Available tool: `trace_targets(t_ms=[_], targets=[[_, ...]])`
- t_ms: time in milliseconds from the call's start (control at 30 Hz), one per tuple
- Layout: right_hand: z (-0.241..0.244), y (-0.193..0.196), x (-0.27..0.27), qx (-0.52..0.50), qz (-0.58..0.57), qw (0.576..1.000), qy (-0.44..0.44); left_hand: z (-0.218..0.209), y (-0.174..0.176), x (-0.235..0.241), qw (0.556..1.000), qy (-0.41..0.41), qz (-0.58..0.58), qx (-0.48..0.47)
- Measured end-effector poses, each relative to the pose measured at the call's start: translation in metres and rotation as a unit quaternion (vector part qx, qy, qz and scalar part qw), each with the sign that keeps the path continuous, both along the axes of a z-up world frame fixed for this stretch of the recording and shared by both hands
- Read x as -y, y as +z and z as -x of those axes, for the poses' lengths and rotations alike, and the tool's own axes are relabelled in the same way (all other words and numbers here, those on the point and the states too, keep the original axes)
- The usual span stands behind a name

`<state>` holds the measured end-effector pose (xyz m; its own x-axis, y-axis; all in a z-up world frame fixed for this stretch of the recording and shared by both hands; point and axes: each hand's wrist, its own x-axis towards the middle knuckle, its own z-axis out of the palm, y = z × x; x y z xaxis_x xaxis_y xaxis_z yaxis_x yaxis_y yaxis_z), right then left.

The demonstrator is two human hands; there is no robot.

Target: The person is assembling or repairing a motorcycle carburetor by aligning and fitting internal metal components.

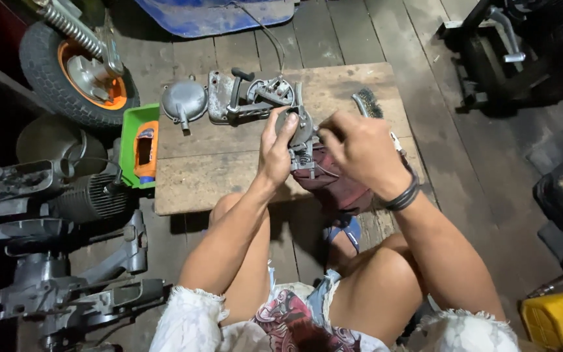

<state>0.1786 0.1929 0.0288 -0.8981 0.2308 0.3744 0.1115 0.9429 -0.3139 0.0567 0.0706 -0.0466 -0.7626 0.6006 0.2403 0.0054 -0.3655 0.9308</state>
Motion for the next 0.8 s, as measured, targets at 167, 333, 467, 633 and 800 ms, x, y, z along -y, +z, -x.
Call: trace_targets(t_ms=[167,333,467,633,800], targets=[[-0.002,0.002,-0.002,0.001,-0.009,1.0,0.007,0.005,-0.003,-0.001,1.0,-0.006,-0.014,0.015],[0.003,-0.002,0.002,0.015,-0.001,0.999,0.032,0.005,-0.002,-0.001,1.0,0.003,-0.005,0.006],[-0.001,-0.002,0.001,0.013,0.012,1.0,0.019,0.003,-0.006,0.0,1.0,0.003,-0.002,0.012],[-0.002,0.012,0.003,0.02,0.031,0.999,0.016,0.0,0.004,0.002,1.0,0.009,0.006,0.008],[-0.005,0.017,0.005,0.03,0.036,0.999,0.028,0.001,0.001,0.0,1.0,-0.006,0.01,0.002]])
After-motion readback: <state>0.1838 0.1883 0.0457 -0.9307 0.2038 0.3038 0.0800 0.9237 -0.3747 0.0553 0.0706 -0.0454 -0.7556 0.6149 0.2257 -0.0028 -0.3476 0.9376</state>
